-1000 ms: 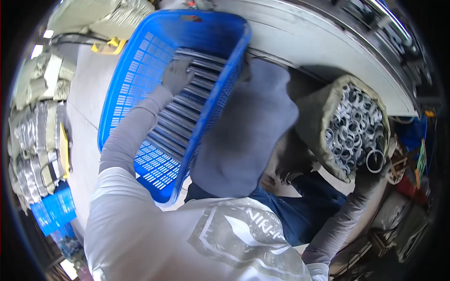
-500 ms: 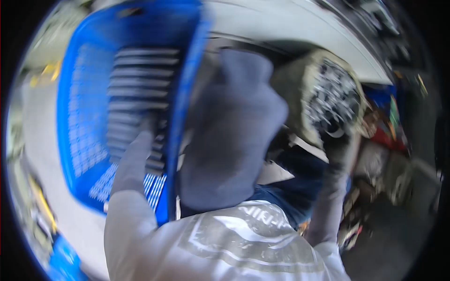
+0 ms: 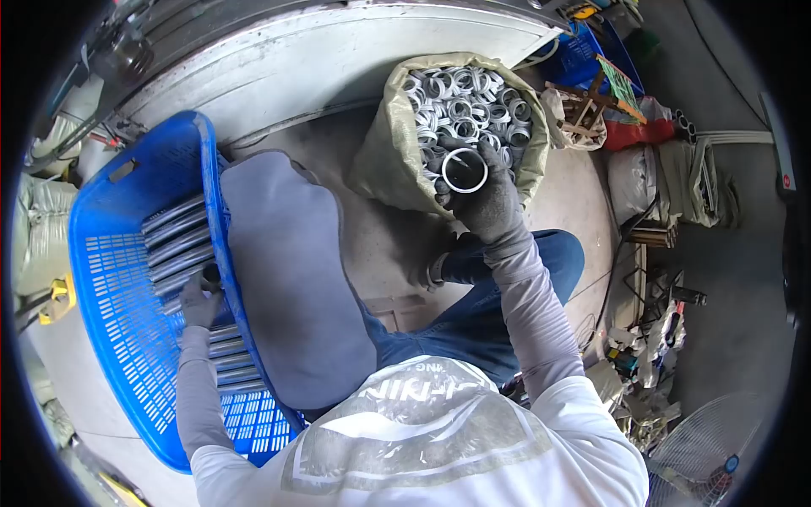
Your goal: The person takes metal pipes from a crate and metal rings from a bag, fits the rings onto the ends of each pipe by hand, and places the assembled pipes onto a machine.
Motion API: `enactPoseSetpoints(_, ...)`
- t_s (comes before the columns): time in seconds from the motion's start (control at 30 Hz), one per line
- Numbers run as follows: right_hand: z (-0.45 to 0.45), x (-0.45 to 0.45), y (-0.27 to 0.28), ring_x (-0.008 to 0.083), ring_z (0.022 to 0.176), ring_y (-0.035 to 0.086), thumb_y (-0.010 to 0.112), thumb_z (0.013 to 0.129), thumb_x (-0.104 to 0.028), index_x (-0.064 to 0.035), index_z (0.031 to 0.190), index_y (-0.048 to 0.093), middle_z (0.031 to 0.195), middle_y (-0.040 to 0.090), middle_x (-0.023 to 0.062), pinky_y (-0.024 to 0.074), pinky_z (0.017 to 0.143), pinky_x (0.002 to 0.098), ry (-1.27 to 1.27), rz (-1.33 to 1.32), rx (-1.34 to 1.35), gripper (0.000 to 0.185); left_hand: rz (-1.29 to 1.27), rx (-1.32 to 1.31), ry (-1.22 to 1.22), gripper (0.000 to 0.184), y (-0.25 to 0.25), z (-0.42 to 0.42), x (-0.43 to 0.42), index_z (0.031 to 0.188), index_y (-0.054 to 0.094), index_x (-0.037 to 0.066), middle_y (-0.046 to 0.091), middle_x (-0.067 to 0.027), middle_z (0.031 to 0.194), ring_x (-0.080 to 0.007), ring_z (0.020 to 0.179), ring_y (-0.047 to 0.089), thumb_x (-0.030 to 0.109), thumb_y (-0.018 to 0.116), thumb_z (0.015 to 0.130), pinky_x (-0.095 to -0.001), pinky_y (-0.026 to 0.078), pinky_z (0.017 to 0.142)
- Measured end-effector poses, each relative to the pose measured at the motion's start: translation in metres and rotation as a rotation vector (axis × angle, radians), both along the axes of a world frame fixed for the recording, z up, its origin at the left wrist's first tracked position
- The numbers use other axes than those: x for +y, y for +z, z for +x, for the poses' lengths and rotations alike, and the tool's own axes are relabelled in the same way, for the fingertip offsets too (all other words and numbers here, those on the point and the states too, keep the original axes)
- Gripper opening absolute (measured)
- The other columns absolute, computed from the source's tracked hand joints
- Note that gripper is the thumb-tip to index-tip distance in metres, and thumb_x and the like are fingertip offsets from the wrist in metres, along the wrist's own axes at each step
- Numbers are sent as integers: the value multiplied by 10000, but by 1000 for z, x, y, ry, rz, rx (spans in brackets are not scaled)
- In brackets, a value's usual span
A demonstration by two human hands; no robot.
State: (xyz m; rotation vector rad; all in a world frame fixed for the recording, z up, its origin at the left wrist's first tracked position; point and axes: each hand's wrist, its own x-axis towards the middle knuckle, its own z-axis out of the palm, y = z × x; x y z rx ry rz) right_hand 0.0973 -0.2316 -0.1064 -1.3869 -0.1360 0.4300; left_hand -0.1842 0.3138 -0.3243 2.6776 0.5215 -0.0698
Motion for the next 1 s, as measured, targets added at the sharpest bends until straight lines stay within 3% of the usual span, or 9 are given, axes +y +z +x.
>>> enactPoseSetpoints(0.13,-12,5,33,167,982,671,622,981,-173,-42,1309,644,1088,691,59,549,833,303,-125,393,459,354,29,-264,138,447,153,67,-37,1117,646,49,647,-145,990,-371,928,616,192,835,738,-470,479,820)
enactPoseSetpoints(0.23,-20,1,28,179,1006,666,632,1027,-213,-14,1268,635,1103,688,79,580,858,341,27,209,76,313,215,-623,-246,500,284,118,-127,1216,664,52,647,-137,949,-326,857,615,189,851,773,-435,481,765)
enactPoseSetpoints(0.3,-28,11,50,180,985,673,656,1029,-235,-2,1210,645,1099,685,86,602,866,350,64,252,62,296,308,-537,-454,478,334,137,-194,1198,663,69,628,-132,961,-337,902,606,204,841,775,-447,472,798)
enactPoseSetpoints(0.37,-33,23,79,174,926,689,696,1002,-251,4,1123,671,1080,683,86,623,863,344,48,450,285,283,405,-402,-558,474,349,150,-255,1181,660,96,606,-123,929,-331,917,604,235,812,753,-454,469,816)
enactPoseSetpoints(0.43,-28,29,46,160,925,691,691,1003,-260,8,1164,660,1104,684,84,614,866,328,18,327,240,314,460,-409,-647,439,348,165,-293,955,599,127,588,-71,912,-279,894,609,333,853,663,-407,477,761)
enactPoseSetpoints(0.6,-44,26,40,150,993,654,550,1056,-295,44,1357,589,1185,685,98,549,885,280,-82,118,-202,455,462,-331,-670,431,323,190,-320,983,599,120,612,-82,922,-265,920,632,316,835,680,-415,505,773)
enactPoseSetpoints(0.8,-22,16,32,328,1041,663,278,1078,-419,30,1254,641,1148,682,196,492,950,395,108,-256,-943,604,375,-198,-632,416,314,192,-331,992,596,108,665,-92,924,-262,910,689,309,823,708,-402,534,806)
enactPoseSetpoints(0.93,-43,40,38,337,1025,681,322,1066,-379,28,1185,670,1128,689,191,512,929,383,12,-182,-475,548,386,-199,-650,420,315,196,-330,1010,590,106,676,-89,931,-258,914,695,308,824,726,-388,537,816)
enactPoseSetpoints(1.0,-50,52,34,342,953,692,385,1041,-317,30,1131,684,1102,692,194,535,883,372,-202,57,-393,467,392,-195,-655,424,314,197,-329,1009,587,108,677,-86,935,-250,912,695,314,829,728,-387,536,812)
